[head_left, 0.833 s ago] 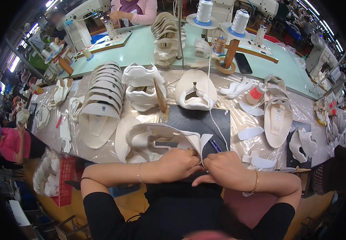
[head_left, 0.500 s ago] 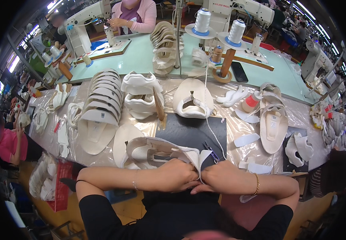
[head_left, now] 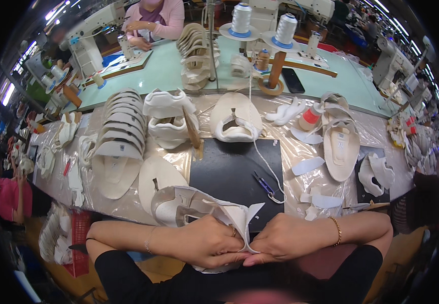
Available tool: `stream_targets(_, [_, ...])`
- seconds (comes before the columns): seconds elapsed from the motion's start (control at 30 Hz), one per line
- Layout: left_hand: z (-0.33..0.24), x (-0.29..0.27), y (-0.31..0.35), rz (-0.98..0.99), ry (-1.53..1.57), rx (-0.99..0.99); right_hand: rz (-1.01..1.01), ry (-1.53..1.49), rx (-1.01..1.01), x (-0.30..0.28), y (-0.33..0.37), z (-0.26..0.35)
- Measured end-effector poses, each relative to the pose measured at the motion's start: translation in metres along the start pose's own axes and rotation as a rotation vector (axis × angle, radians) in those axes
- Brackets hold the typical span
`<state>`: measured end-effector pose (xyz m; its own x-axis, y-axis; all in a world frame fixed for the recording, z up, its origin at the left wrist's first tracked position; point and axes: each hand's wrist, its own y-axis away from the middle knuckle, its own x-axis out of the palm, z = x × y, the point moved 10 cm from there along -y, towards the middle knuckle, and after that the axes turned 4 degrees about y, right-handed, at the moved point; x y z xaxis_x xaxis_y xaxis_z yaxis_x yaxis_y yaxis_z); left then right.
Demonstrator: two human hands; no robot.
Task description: The person uses a small blade to trim excess material from white slipper uppers. They repeatedly reposition the slipper parts, cut along edges, and remove small offcuts by hand. The trimmed pieces remain on the work surface.
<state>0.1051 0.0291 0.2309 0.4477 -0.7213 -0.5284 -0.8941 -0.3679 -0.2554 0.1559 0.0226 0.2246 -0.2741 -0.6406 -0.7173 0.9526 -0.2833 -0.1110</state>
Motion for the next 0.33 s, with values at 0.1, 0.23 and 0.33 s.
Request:
stream_targets(0.1, [-0.006, -0.002, -0.002, 0.005, 0.006, 0.029, -0.010, -0.003, -0.006, -0.003, 0.001, 0.004])
stream_targets(0.23, [-0.016, -0.003, -0.001, -0.041, -0.016, 0.118, 0.012, -0.023, 0.003, -0.001, 0.003, 0.009])
stream_targets(0.33, [-0.015, 0.006, 0.003, 0.015, -0.063, 0.110, 0.043, -0.010, 0.017, 0.003, 0.007, 0.011])
